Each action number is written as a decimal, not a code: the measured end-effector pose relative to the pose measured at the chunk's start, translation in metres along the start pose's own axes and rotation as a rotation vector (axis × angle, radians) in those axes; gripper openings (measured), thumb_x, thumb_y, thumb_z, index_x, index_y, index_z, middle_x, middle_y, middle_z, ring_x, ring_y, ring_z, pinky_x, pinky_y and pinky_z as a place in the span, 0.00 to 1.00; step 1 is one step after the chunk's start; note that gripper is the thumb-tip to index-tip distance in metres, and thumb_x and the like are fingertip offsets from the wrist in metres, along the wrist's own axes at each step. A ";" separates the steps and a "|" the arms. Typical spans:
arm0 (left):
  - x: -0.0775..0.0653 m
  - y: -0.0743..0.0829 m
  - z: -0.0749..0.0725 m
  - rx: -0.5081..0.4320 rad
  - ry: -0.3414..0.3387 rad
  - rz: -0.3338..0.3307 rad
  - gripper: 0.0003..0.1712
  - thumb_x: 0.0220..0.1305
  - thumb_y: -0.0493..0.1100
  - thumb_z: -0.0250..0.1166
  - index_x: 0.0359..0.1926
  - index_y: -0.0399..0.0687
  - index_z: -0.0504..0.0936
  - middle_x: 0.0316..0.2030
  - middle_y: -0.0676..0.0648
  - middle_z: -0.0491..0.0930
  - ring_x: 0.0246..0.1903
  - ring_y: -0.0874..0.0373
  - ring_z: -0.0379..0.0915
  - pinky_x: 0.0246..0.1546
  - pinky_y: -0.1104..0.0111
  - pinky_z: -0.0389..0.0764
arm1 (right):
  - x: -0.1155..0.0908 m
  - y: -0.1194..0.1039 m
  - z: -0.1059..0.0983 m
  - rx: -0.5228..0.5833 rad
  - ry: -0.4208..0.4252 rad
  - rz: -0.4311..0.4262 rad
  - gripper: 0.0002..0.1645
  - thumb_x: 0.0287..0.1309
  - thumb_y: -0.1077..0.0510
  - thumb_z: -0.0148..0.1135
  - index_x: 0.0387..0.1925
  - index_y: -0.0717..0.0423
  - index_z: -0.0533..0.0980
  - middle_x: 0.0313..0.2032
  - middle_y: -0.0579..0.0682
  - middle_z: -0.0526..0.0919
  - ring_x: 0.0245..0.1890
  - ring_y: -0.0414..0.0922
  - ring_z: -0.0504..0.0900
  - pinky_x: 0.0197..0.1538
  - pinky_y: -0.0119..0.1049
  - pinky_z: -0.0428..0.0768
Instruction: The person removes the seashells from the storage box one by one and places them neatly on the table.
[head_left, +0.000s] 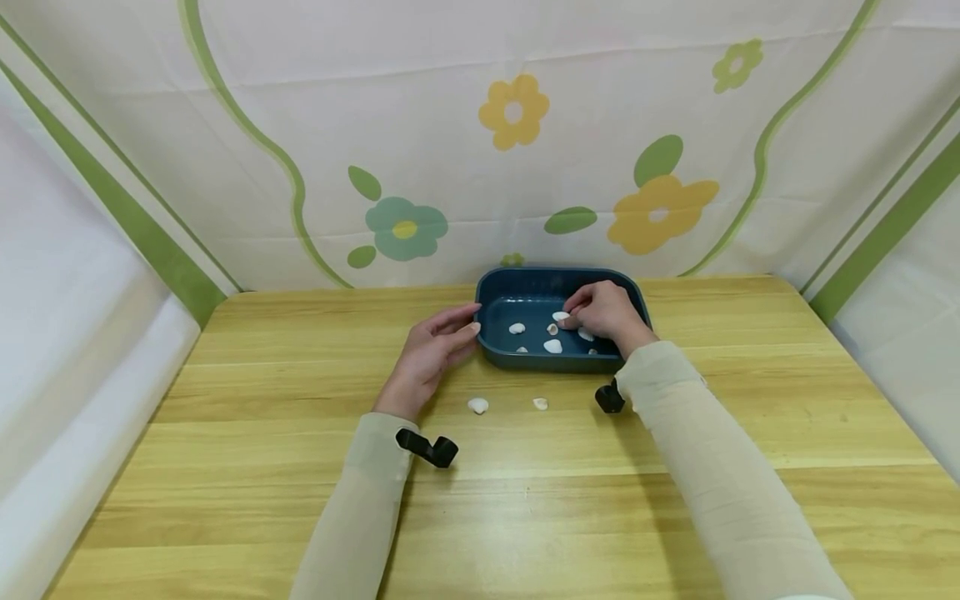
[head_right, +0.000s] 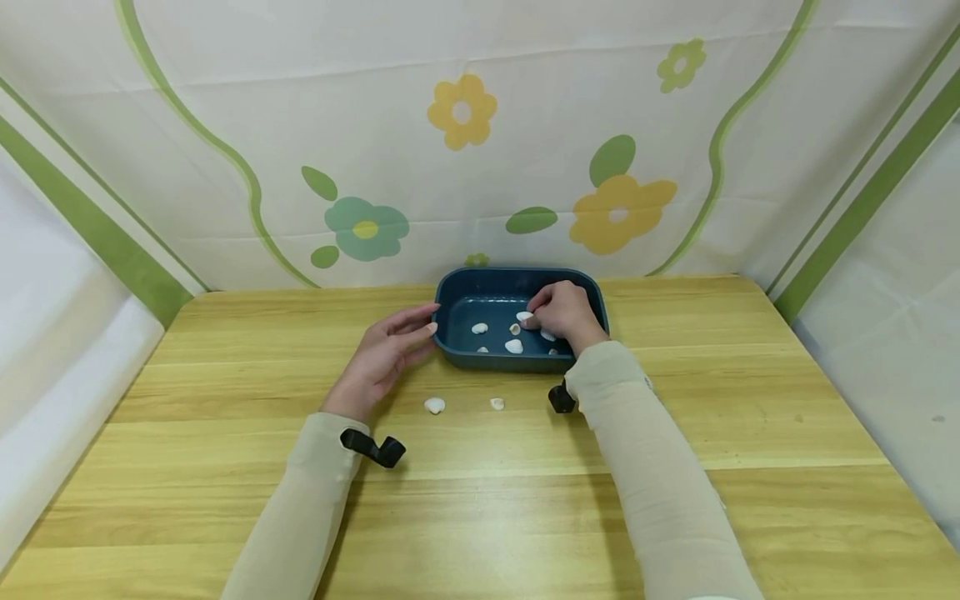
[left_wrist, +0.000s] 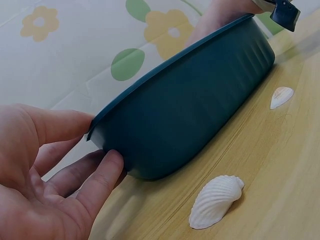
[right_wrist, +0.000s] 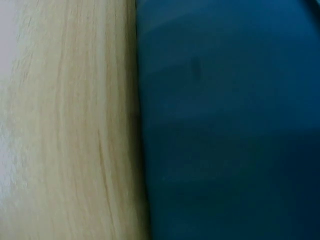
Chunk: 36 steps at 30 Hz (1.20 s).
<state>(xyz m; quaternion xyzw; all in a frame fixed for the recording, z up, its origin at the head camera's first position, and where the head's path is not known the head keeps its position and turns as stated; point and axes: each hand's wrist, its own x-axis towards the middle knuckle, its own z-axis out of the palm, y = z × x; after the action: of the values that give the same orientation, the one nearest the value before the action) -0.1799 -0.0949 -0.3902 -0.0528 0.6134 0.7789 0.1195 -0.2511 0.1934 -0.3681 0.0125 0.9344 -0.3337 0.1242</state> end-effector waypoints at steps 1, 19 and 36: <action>0.000 0.000 0.000 0.000 0.000 0.001 0.24 0.75 0.34 0.68 0.69 0.48 0.83 0.72 0.44 0.78 0.70 0.48 0.77 0.70 0.59 0.81 | 0.000 0.000 0.000 0.000 -0.001 -0.002 0.17 0.66 0.51 0.77 0.50 0.56 0.86 0.48 0.56 0.86 0.47 0.53 0.80 0.54 0.45 0.81; 0.001 -0.001 0.000 0.003 0.006 0.002 0.23 0.75 0.35 0.68 0.68 0.50 0.84 0.72 0.44 0.79 0.67 0.52 0.79 0.70 0.58 0.81 | -0.005 -0.001 -0.004 0.198 0.063 -0.035 0.21 0.65 0.47 0.78 0.53 0.53 0.86 0.51 0.55 0.89 0.46 0.51 0.88 0.50 0.39 0.85; 0.000 0.000 0.000 0.003 0.009 -0.006 0.24 0.75 0.35 0.68 0.69 0.49 0.84 0.72 0.44 0.78 0.66 0.53 0.80 0.67 0.62 0.84 | -0.009 -0.001 -0.007 0.521 0.138 -0.109 0.26 0.56 0.42 0.84 0.51 0.50 0.88 0.49 0.42 0.89 0.56 0.46 0.79 0.65 0.45 0.79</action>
<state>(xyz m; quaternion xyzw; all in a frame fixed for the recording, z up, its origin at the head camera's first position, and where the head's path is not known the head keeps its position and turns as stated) -0.1798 -0.0947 -0.3905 -0.0580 0.6150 0.7773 0.1192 -0.2436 0.1979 -0.3598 0.0167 0.8225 -0.5674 0.0346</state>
